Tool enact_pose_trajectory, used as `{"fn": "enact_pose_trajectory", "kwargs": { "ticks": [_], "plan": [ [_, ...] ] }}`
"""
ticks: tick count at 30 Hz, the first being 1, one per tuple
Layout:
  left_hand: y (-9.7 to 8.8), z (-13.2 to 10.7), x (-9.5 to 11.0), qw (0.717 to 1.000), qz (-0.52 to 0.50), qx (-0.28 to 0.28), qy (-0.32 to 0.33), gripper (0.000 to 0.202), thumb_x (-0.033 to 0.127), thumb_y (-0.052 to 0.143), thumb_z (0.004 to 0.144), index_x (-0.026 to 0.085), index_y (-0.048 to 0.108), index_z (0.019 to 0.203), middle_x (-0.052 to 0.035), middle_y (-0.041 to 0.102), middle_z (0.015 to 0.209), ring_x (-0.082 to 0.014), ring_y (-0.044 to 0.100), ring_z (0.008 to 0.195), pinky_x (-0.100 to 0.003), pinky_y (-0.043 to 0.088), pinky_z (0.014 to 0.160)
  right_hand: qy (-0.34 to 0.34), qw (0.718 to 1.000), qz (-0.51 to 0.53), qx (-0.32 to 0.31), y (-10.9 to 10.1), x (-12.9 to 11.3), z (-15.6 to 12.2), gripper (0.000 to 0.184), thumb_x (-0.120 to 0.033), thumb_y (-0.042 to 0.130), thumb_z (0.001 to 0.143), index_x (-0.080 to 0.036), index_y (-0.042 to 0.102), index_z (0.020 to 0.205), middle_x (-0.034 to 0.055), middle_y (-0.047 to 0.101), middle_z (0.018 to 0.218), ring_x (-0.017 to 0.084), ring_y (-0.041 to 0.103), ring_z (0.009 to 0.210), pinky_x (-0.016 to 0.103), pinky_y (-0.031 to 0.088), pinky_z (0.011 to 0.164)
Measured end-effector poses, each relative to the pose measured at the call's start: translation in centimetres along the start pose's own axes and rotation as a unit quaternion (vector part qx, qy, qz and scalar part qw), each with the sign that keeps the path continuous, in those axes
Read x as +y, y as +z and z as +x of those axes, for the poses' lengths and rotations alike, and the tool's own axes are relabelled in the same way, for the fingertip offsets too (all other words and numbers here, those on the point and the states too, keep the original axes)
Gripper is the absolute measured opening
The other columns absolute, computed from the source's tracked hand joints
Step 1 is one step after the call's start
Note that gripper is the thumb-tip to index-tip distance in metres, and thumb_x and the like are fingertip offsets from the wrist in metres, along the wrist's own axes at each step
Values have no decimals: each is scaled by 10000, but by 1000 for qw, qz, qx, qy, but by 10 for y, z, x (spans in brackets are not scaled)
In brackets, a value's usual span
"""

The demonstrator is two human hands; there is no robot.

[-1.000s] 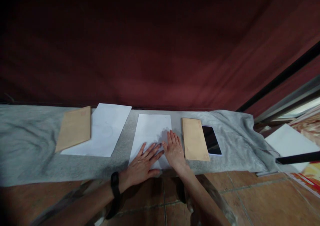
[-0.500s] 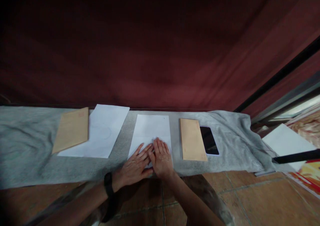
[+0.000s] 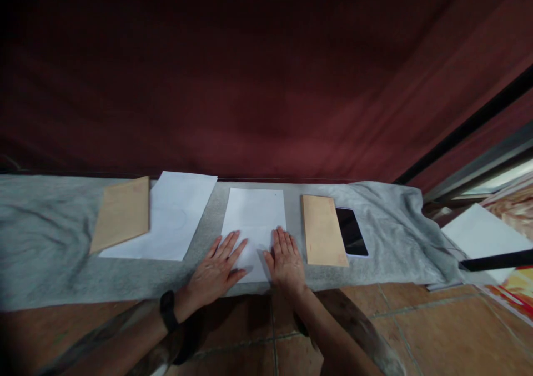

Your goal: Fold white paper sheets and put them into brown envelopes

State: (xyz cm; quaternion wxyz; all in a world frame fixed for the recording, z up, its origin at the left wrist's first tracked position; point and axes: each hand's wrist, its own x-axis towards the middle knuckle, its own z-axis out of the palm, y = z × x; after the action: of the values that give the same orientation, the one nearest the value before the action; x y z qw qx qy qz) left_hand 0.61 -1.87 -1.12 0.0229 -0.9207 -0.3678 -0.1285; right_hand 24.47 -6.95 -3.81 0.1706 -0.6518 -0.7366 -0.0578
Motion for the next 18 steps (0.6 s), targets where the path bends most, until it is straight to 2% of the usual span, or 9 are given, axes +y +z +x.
{"fn": "enact_pose_trajectory", "kwargs": {
  "ticks": [5,10,14,18],
  "plan": [
    [3,-4,-4,999,12,14,-43,736,626,425,966,119,434,1498,-184,396,1572,-327,373,1463,-529,321,1191,10,1000,-6,14,2,5,-3,632,-434,368,1053,-39,315,1544,223,366,1581,325,345,1470,506,346,1171],
    [2,-2,-10,997,20,19,-77,696,556,385,997,56,440,1479,-209,439,1538,-325,394,1451,-532,280,1217,32,999,-8,31,6,10,-5,623,-442,370,1051,-68,329,1547,205,399,1568,326,373,1455,511,368,1156],
    [-1,11,-8,994,22,26,-103,628,456,378,1011,12,472,1446,-238,479,1500,-336,393,1449,-529,249,1231,69,997,-10,27,3,7,7,596,-432,342,1057,-45,410,1504,210,443,1538,331,387,1447,514,345,1169],
    [2,34,6,997,6,26,-72,557,351,354,1020,54,426,1486,-180,425,1557,-284,317,1494,-500,246,1241,49,998,25,5,-1,-6,28,586,-411,279,1071,-52,383,1522,175,400,1572,292,345,1476,486,314,1197]
  ]
}}
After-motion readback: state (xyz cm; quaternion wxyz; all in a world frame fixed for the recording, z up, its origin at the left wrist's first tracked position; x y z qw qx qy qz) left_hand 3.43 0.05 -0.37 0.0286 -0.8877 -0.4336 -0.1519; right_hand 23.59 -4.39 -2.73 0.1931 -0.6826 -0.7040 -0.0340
